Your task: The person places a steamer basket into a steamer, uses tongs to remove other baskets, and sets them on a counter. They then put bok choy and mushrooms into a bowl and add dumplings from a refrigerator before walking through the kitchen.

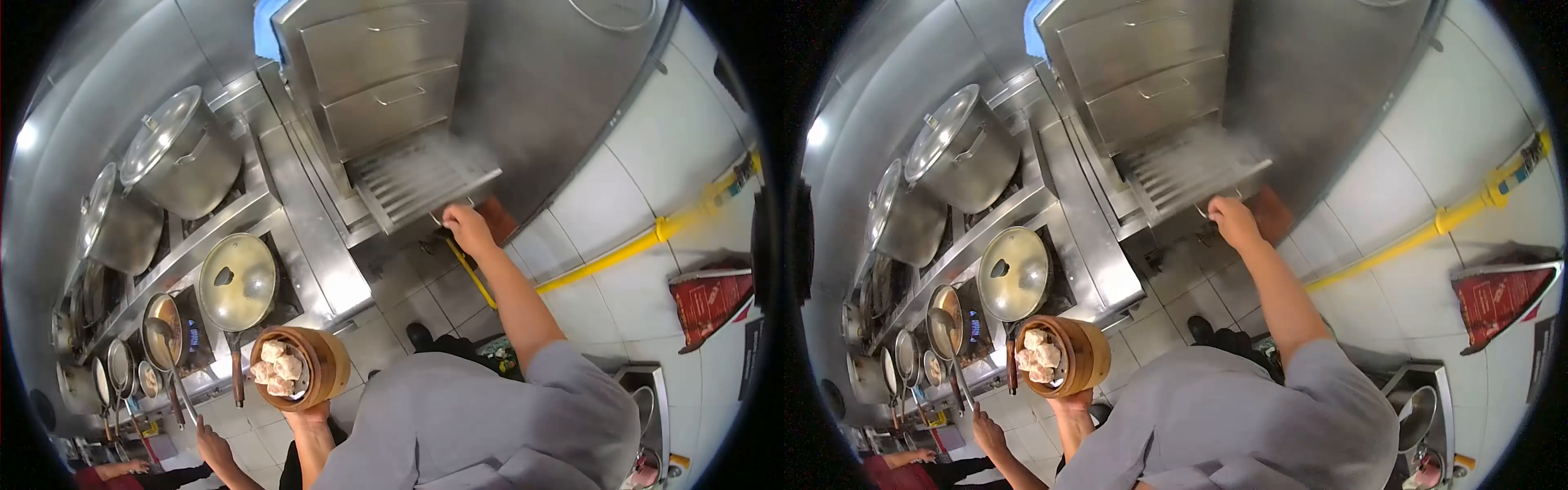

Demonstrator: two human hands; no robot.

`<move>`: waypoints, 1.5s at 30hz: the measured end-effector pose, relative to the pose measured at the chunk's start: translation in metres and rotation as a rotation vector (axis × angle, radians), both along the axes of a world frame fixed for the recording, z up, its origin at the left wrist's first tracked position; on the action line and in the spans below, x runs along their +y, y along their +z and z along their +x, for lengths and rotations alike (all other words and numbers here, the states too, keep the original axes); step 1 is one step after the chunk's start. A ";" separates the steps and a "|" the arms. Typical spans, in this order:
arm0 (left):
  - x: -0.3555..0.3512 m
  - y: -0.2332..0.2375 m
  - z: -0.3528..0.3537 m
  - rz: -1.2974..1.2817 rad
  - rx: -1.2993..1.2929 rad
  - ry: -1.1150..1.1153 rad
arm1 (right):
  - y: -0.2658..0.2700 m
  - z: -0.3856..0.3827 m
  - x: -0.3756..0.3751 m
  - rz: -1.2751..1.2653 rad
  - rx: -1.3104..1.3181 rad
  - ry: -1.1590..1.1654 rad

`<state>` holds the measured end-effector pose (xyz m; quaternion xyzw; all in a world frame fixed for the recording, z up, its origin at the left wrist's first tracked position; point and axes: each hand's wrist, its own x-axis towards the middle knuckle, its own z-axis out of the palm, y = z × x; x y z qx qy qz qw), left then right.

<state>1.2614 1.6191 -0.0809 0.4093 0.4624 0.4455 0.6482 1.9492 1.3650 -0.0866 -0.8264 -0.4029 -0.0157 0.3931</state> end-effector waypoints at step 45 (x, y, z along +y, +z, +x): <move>-0.031 -0.032 0.481 -0.590 -0.541 -0.293 | 0.138 -0.002 0.008 -0.281 -0.408 0.521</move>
